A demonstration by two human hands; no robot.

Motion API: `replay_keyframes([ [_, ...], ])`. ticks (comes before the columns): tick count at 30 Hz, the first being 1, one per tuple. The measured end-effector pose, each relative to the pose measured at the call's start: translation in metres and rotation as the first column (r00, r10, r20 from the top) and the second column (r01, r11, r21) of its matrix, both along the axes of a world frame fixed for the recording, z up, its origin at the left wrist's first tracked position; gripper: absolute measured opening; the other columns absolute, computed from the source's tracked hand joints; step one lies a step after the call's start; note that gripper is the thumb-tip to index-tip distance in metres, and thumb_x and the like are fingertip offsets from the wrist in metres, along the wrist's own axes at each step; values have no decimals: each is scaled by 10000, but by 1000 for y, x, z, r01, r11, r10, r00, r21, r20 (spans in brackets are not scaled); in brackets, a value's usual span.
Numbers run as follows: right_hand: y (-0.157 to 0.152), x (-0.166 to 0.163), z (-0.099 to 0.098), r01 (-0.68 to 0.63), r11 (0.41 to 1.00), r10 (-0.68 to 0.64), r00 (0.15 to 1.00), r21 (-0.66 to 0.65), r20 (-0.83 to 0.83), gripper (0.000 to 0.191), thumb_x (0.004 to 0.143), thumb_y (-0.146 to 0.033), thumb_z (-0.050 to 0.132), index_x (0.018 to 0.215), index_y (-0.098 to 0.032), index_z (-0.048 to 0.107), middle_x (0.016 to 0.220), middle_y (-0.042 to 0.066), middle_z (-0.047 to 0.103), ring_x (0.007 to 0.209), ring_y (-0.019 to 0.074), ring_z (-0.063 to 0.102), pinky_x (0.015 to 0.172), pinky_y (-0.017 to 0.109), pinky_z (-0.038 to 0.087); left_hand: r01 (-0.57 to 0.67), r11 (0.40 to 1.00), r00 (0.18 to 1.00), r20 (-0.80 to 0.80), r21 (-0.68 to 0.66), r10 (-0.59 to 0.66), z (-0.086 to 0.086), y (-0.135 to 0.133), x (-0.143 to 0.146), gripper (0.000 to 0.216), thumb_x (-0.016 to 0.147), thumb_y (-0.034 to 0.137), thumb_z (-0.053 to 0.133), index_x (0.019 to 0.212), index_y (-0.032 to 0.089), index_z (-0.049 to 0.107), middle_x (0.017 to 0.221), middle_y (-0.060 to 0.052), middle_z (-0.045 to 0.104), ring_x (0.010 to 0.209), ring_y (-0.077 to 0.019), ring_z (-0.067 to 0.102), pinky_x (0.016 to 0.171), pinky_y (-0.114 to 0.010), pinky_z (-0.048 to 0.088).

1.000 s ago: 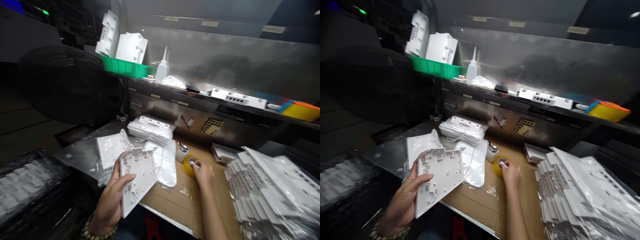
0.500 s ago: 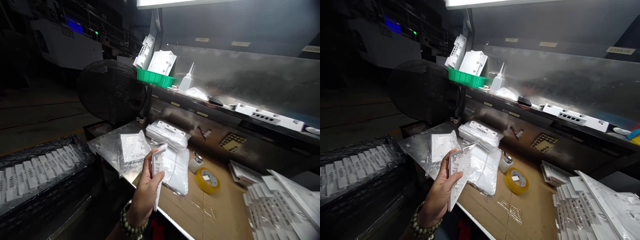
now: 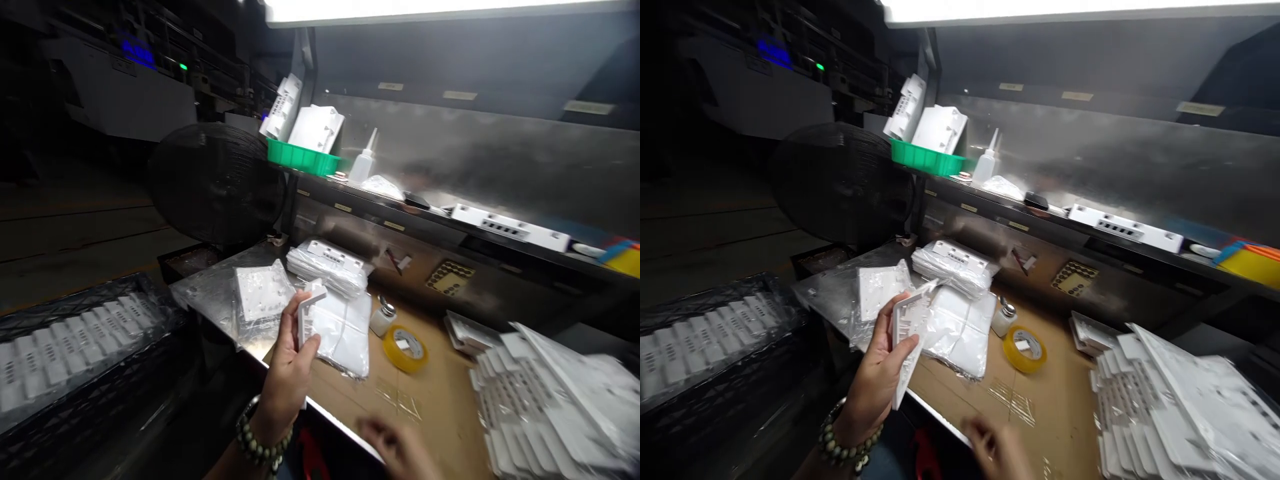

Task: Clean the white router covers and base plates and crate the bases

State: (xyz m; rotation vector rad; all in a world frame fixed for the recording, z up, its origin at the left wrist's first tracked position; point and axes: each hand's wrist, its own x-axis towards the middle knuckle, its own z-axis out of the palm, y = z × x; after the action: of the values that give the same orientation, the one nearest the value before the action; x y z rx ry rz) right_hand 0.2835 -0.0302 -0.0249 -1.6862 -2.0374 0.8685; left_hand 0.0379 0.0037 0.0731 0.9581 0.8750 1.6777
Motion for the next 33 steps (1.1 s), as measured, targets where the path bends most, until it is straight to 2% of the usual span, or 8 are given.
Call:
replay_keyframes([
  [2, 41, 37, 25, 256, 932, -300, 942, 256, 149, 355, 1029, -443, 504, 1140, -233, 768, 1127, 66, 787, 972, 247, 743, 863, 362, 583, -64, 995, 991, -111, 81, 73, -2, 5, 6, 537, 979, 200, 605, 1457, 421, 495, 1668, 66, 383, 1565, -198, 270, 1295, -339, 170],
  [4, 86, 72, 46, 359, 877, -437, 872, 318, 219, 313, 1023, -342, 514, 1143, -193, 761, 1225, 120, 751, 1118, 291, 701, 964, 414, 540, -91, 983, 972, -200, 158, 122, -2, 11, 14, 499, 994, 208, 591, 1442, 415, 522, 1684, 67, 356, 1576, -207, 245, 1301, -339, 160],
  [8, 157, 107, 53, 302, 937, -346, 871, 174, 348, 196, 974, -353, 685, 1041, -174, 726, 1087, 63, 738, 1002, 216, 701, 911, 411, 578, -100, 961, 937, -301, 259, 179, 0, 24, 31, 490, 996, 168, 559, 1433, 391, 549, 1667, 33, 397, 1582, -231, 238, 1313, -381, 149],
  [11, 176, 109, 39, 224, 968, -249, 902, 110, 353, 229, 982, -378, 684, 1097, -180, 698, 1137, 57, 710, 994, 201, 691, 886, 397, 592, -100, 951, 914, -351, 293, 204, -1, 32, 40, 497, 997, 146, 528, 1438, 374, 552, 1651, 14, 426, 1593, -230, 204, 1316, -393, 140],
  [19, 146, 101, 44, 294, 904, -304, 952, 312, -16, 225, 982, -365, 620, 1038, -148, 641, 1089, 98, 681, 1006, 225, 660, 956, 441, 538, -75, 946, 874, -436, 315, 215, -10, 48, 55, 477, 1026, 131, 465, 1451, 341, 516, 1658, -17, 405, 1586, -215, 221, 1312, -399, 158],
  [24, 94, 25, 72, 395, 804, -257, 905, 445, -339, 432, 1079, -446, 323, 1391, -176, 453, 1160, 93, 648, 997, 199, 648, 889, 368, 546, -63, 949, 871, -447, 309, 203, -15, 46, 70, 507, 1028, 114, 459, 1459, 377, 500, 1657, 9, 406, 1602, -222, 167, 1325, -460, 83],
  [29, 63, -57, 91, 455, 740, -75, 788, 495, -611, 311, 1088, -373, 408, 1331, -214, 518, 1231, 95, 630, 1110, 194, 627, 943, 352, 531, -47, 951, 879, -440, 307, 185, -16, 41, 76, 501, 1033, 136, 478, 1453, 406, 512, 1653, 42, 414, 1596, -211, 186, 1320, -416, 133],
  [33, 67, -82, 87, 445, 685, 51, 761, 577, -647, 252, 1075, -268, 460, 1323, -242, 495, 1230, 83, 618, 1123, 178, 637, 953, 346, 545, -53, 944, 870, -449, 324, 203, -20, 42, 72, 472, 1038, 186, 518, 1460, 397, 520, 1649, 19, 429, 1597, -237, 188, 1313, -446, 158],
])
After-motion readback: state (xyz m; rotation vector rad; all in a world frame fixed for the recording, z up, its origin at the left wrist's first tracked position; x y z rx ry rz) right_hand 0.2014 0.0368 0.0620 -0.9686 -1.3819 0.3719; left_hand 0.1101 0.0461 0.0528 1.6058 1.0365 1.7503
